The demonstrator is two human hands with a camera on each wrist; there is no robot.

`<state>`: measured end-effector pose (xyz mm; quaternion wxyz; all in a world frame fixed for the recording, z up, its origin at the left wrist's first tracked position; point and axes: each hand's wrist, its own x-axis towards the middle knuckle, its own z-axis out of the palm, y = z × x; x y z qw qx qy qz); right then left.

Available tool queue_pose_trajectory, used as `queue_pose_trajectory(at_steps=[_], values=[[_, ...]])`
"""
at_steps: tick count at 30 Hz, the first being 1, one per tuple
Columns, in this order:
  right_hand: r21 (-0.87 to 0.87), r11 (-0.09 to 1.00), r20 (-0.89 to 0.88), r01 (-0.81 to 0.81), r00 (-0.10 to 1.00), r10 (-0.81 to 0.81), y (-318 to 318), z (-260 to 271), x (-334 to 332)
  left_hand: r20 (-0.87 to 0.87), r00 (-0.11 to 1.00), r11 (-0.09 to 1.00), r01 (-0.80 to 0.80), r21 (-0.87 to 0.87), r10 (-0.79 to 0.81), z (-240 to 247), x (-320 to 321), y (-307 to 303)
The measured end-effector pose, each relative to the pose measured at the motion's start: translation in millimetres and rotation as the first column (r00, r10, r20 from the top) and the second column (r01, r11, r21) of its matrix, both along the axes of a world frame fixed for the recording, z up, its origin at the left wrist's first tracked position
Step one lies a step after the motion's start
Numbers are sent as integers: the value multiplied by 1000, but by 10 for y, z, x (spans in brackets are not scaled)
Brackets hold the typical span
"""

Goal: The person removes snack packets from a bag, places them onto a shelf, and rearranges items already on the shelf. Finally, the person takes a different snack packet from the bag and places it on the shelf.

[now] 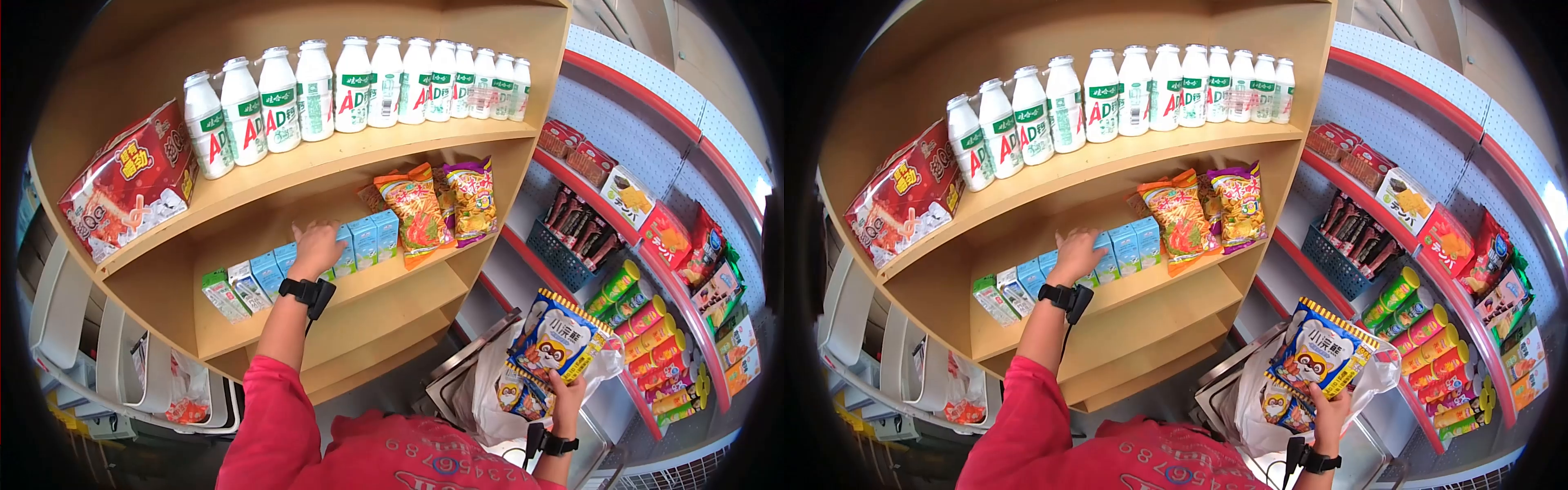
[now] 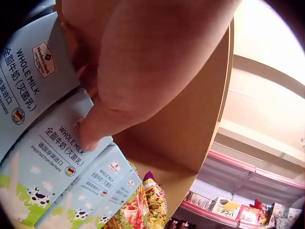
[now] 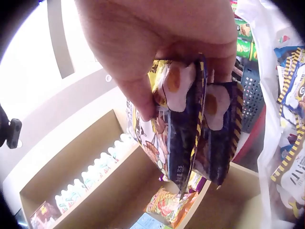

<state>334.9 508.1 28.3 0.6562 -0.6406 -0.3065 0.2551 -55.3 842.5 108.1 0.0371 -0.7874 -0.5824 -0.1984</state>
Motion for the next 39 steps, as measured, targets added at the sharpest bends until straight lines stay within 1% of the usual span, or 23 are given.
queue_pose_trajectory(at_steps=[2,3,4,7,8,9,11,12,14,17,19,23,24,26,28,32,35,39], values=[[3,1000,8,1,1000,-1,55,24,-22,14,1000,1000,14,-4,-14,-9,-17,23],[34,999,-13,13,1000,-12,86,48,-44,32,999,1000,24,-6,-24,-4,-21,38],[65,998,-32,25,999,-23,106,60,-62,31,999,1000,28,-7,-28,13,-15,49],[72,997,-14,41,999,-40,165,19,-70,12,999,999,45,-21,-45,76,65,57],[81,996,-12,39,999,-38,189,19,-87,5,997,996,80,-43,-80,104,123,63],[84,996,-11,41,999,-40,205,25,-107,0,993,991,115,-64,-115,130,177,80],[25,998,6,64,998,-64,237,52,-142,-26,992,990,125,-68,-127,116,264,150],[25,998,6,66,998,-66,256,56,-155,-53,989,988,133,-79,-138,80,295,188],[46,998,-8,45,999,-45,276,49,-181,-51,989,988,138,-64,-141,9,317,263],[30,998,-5,56,998,-56,282,-8,-175,-57,989,991,131,-35,-133,-18,343,314],[30,997,-7,67,998,-67,289,-9,-186,-9,995,993,99,-60,-100,19,363,306],[-5,998,-16,70,997,-70,262,-28,-175,21,997,995,71,-66,-70,46,397,321],[-5,997,-16,74,997,-74,267,-17,-186,20,999,997,46,-61,-45,37,400,351],[63,996,7,70,997,-71,275,8,-226,17,1000,998,24,-57,-23,19,405,423],[61,995,10,75,997,-76,271,19,-243,-9,997,996,-73,-57,73,28,415,514],[41,996,12,81,997,-82,259,22,-251,33,997,997,-63,-33,64,110,406,650],[34,995,3,90,996,-91,262,30,-265,56,996,996,-61,-64,64,133,426,746],[26,993,-14,114,993,-114,254,76,-308,76,997,989,-12,-151,24,91,502,939]])
